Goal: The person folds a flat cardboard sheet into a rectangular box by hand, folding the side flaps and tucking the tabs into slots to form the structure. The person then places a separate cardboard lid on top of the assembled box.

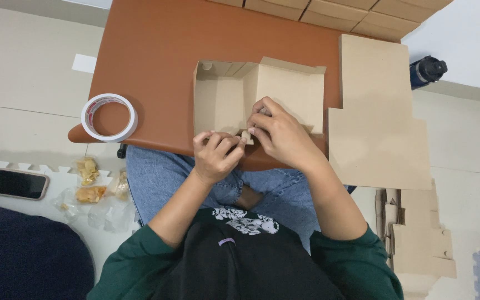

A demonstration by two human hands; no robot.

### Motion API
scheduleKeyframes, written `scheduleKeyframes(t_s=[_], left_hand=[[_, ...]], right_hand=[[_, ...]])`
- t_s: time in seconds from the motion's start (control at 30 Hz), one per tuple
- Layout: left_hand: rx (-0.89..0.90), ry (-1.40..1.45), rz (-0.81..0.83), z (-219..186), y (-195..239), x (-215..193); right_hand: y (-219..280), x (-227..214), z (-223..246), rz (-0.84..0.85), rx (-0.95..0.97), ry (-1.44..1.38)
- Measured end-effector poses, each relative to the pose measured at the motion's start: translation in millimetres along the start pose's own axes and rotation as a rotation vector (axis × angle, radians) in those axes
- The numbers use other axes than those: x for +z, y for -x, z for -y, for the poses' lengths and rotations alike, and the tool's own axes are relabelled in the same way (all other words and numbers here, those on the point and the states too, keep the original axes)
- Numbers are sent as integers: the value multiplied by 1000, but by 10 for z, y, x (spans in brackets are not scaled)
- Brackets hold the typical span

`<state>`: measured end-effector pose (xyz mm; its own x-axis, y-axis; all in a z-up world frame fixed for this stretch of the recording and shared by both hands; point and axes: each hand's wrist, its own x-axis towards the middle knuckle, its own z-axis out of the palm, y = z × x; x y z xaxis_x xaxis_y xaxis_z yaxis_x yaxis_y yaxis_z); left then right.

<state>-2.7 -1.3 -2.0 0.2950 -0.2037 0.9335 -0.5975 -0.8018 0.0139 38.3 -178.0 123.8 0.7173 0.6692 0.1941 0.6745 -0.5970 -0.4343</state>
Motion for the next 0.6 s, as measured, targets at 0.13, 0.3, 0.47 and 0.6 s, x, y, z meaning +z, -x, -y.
scheduleKeyframes(t_s=[0.13,0.3,0.47,0.6], left_hand=[[-10,-26,-17,-18,-46,1],[-34,-53,-42,-32,-82,-33],[-60,-45,-41,-53,-122,-55],[-80,-52,0,-37,-71,-33]], right_hand=[[-19,12,-10,16,-10,46],[-40,-54,37,75,-8,50],[-43,-56,44,88,-25,22],[-24,-65,30,108,-27,-42]])
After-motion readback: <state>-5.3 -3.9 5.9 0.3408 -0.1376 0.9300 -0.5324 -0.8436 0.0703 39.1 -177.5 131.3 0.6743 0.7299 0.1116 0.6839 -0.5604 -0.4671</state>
